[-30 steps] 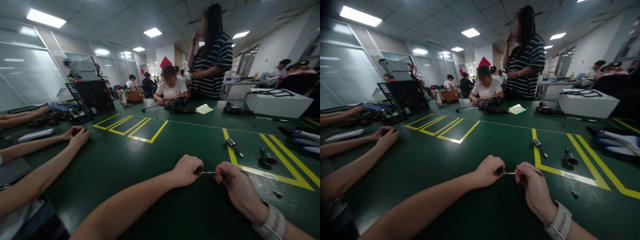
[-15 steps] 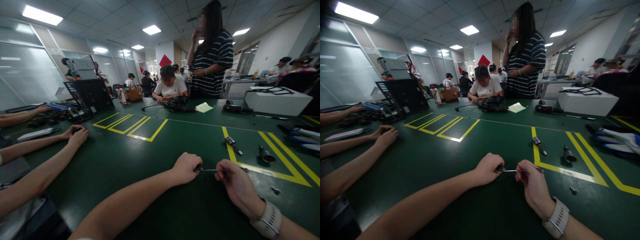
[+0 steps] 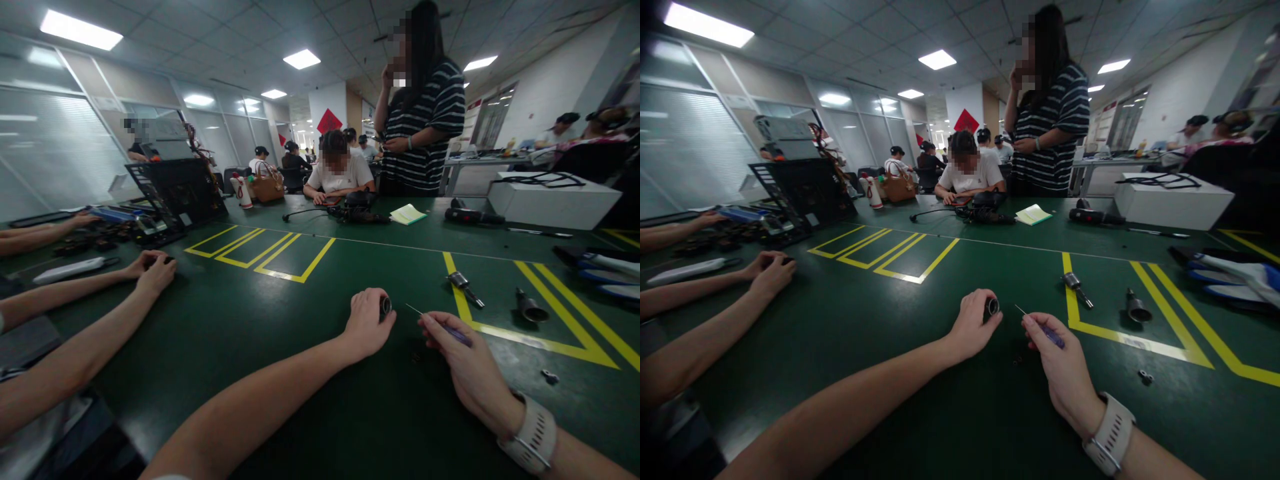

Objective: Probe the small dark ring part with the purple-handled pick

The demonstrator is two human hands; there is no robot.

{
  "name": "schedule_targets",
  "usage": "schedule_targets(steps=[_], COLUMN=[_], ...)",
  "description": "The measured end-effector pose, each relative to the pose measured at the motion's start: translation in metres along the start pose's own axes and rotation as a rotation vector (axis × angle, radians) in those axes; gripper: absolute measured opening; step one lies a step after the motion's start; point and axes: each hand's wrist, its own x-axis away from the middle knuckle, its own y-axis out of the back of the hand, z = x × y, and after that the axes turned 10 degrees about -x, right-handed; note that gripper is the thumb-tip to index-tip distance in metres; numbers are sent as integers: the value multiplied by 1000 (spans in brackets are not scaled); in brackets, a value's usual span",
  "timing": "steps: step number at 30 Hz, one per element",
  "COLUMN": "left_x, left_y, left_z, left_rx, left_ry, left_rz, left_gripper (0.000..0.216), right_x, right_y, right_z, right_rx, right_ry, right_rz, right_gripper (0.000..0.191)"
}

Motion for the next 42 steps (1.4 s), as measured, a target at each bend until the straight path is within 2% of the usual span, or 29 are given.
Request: schedule_targets(steps=[3,6,9,13,18,22,26,30,35,42], left_x=[-1,0,2,1,-2,-1,-2,-2,0,-4], left_y=[-2,-3,-4,-3,0,4,8,12,11,0], left_z=[2,2,3,7,11,9,7,4,-11,-38], left_rx=[-56,-110,-116,-74,-53,-70,-98,-114,-63,-8], left_ry=[-32,-51,-61,8,49,27,27,25,-32,-130], left_rz=[-5,-17,-37,0,48,115,170,218,291,368], left_gripper=[22,25,28,30,32,31,33,35,39,44], right_x=[-2,0,8,17,18,19,22,10,-22,-43], right_y=[2,1,-2,-7,-7,-3,9,34,69,83], right_z=[4,11,15,16,8,2,11,17,10,6], right_rx=[189,350,485,812,1005,1043,1136,1144,1185,1208], right_ry=[71,155,217,357,475,550,560,581,603,602], right_rz=[87,234,381,575,682,707,727,673,538,481], right_gripper=[17,7,11,17,28,37,44,46,42,40])
